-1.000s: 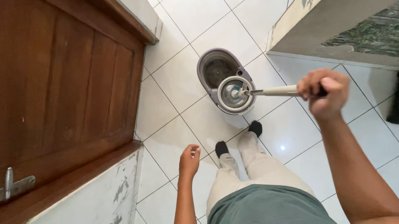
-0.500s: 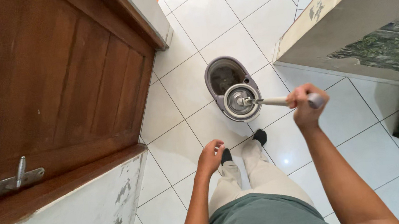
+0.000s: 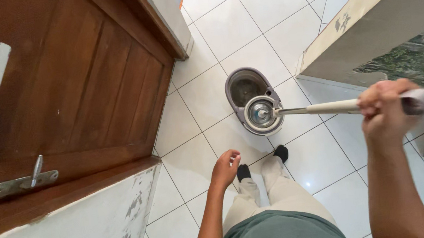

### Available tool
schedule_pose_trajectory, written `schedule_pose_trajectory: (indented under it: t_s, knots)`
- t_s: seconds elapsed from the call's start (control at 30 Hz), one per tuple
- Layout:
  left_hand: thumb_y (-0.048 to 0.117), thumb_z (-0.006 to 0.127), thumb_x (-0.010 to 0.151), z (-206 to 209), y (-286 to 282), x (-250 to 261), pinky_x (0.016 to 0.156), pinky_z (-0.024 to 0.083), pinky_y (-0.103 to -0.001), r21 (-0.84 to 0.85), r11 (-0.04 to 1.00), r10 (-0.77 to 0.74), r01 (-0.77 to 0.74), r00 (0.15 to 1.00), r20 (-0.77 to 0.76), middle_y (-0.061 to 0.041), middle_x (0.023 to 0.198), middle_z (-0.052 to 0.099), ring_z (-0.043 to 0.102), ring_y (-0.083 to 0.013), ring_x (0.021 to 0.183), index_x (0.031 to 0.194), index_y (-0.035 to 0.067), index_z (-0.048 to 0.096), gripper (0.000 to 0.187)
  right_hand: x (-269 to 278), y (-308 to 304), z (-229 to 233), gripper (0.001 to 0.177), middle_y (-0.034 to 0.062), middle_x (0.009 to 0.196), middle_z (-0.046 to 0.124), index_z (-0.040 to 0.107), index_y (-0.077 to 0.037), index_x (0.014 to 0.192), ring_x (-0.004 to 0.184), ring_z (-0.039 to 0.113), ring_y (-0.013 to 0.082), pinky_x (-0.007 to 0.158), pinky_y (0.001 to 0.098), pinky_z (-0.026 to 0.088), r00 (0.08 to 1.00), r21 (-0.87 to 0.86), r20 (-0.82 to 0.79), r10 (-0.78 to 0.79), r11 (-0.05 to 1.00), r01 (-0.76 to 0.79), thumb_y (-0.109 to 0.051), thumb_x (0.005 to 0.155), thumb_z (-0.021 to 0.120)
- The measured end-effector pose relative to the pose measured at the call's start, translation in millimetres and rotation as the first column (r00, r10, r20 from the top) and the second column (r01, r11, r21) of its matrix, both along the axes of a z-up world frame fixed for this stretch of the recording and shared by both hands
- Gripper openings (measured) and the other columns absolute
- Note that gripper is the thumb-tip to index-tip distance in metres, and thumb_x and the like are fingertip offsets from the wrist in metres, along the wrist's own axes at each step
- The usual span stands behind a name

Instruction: The person mops the tiled floor of a room by moving a mop head across the surface by hand and then dipping and spinning it in a bucket.

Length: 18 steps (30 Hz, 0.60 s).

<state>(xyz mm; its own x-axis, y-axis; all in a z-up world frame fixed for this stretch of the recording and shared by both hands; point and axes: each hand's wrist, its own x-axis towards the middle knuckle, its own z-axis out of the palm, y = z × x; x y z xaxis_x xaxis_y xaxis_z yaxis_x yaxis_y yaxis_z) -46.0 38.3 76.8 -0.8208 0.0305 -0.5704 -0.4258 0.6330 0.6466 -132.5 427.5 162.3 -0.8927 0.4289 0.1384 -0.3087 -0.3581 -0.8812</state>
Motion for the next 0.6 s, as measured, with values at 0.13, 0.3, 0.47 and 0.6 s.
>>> schedule_pose_trajectory:
  t_s: [0.13, 0.3, 0.47, 0.6]
  knots:
    - [0.026, 0.062, 0.097, 9, -6, 3, 0.082, 0.056, -0.036, 0.001, 1.0, 0.007, -0.007, 1.0, 0.012, -0.007, 0.109, 0.073, 0.071, -0.022, 0.091, 0.11, 0.01, 0.069, 0.021, 5, -47, -71, 0.025, 0.0021, 0.059, 0.049, 0.047, -0.01, 0.075, 0.052, 0.048, 0.0107, 0.057, 0.031, 0.041, 0.985, 0.033, 0.152, 0.079, 0.996, -0.085, 0.001, 0.097, 0.051]
    - [0.027, 0.062, 0.097, 8, -11, 9, 0.082, 0.056, -0.036, -0.019, 1.0, 0.002, -0.001, 0.999, 0.04, -0.006, 0.11, 0.073, 0.071, -0.0214, 0.093, 0.11, 0.011, 0.069, 0.022, 16, -87, -112, 0.018, 0.0019, 0.075, 0.063, 0.058, -0.006, 0.078, 0.072, 0.058, 0.0092, 0.073, 0.0262, 0.05, 0.912, 0.306, 0.394, 0.112, 0.92, -0.245, -0.005, 0.095, 0.063]
    - [0.028, 0.063, 0.097, 1, -17, 12, 0.081, 0.056, -0.036, -0.005, 1.0, -0.01, 0.01, 0.999, 0.032, -0.007, 0.111, 0.072, 0.071, -0.0217, 0.092, 0.111, 0.011, 0.069, 0.023, 15, -93, -86, 0.025, 0.0026, 0.073, 0.062, 0.059, -0.006, 0.075, 0.07, 0.056, 0.0098, 0.069, 0.026, 0.046, 0.873, 0.368, 0.478, 0.1, 0.879, -0.303, -0.008, 0.097, 0.071]
    - [0.027, 0.063, 0.097, 0, -14, 5, 0.082, 0.056, -0.036, 0.028, 1.0, 0.003, -0.003, 1.0, 0.016, -0.008, 0.11, 0.073, 0.071, -0.022, 0.092, 0.112, 0.01, 0.07, 0.024, 21, -45, -21, 0.015, 0.0071, 0.083, 0.065, 0.062, -0.006, 0.085, 0.071, 0.056, 0.0119, 0.073, 0.0275, 0.047, 0.965, 0.149, 0.249, 0.088, 0.981, -0.127, 0.001, 0.097, 0.066]
